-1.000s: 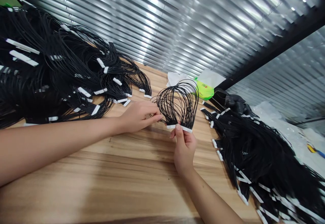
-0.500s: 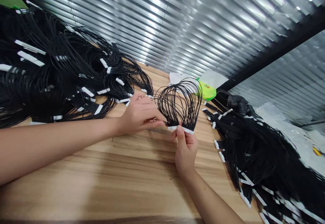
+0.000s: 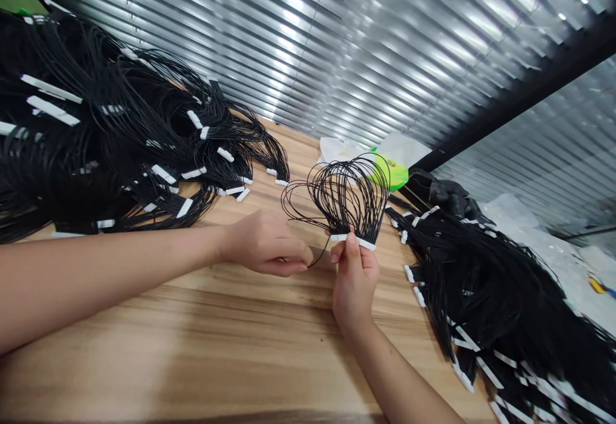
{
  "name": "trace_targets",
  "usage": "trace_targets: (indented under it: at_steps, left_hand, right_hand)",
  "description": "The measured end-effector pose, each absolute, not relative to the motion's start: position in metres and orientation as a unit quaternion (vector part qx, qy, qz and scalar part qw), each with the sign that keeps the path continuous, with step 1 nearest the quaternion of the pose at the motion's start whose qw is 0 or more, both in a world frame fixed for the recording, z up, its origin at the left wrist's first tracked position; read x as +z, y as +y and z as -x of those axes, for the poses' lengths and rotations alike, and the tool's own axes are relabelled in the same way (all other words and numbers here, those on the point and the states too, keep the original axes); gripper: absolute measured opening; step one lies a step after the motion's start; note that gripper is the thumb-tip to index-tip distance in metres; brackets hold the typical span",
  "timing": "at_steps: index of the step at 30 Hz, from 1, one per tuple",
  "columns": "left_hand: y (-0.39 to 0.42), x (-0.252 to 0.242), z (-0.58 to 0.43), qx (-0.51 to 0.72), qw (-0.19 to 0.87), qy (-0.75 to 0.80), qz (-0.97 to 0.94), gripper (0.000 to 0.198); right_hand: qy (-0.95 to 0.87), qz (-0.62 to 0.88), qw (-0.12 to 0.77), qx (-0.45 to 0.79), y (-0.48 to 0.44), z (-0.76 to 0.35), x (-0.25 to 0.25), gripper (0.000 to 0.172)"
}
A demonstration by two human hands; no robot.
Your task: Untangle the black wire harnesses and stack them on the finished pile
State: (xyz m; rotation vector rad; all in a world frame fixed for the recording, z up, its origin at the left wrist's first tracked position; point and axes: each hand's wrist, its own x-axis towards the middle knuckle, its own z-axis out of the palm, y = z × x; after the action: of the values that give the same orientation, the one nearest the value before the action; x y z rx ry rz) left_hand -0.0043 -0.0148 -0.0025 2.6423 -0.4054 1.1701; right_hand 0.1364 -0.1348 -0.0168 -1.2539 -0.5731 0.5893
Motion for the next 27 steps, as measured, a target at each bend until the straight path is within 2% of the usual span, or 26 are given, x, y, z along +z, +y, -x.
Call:
trace_targets:
  at_steps: [6,15,21,23,27]
  left_hand:
    - [-0.013,-0.005,0.003,0.412,0.138,0.018,-0.9,0.012]
    - [-0.013,-0.006,0.003,0.411,0.155,0.04,-0.898,0.015]
    - [-0.009,-0.004,0.007,0.429,0.19,-0.025,-0.883,0.039]
    - [-0.01,-0.003,0.007,0.457,0.157,-0.038,-0.875,0.035]
    - [-0.012,-0.001,0.006,0.486,0.106,-0.033,-0.867,0.009]
  right_hand:
    - [-0.285,0.583,0.714,0.262,-0.139,-0.133,-0.016,0.038]
    - [-0.317,0.576,0.705,0.265,-0.143,-0.129,-0.016,0.032]
    - [-0.337,0.565,0.709,0.252,-0.145,-0.128,-0.016,0.026]
    - [-0.348,0.563,0.709,0.244,-0.145,-0.127,-0.015,0.025]
    - [-0.372,0.565,0.7,0.229,-0.147,-0.124,-0.014,0.023]
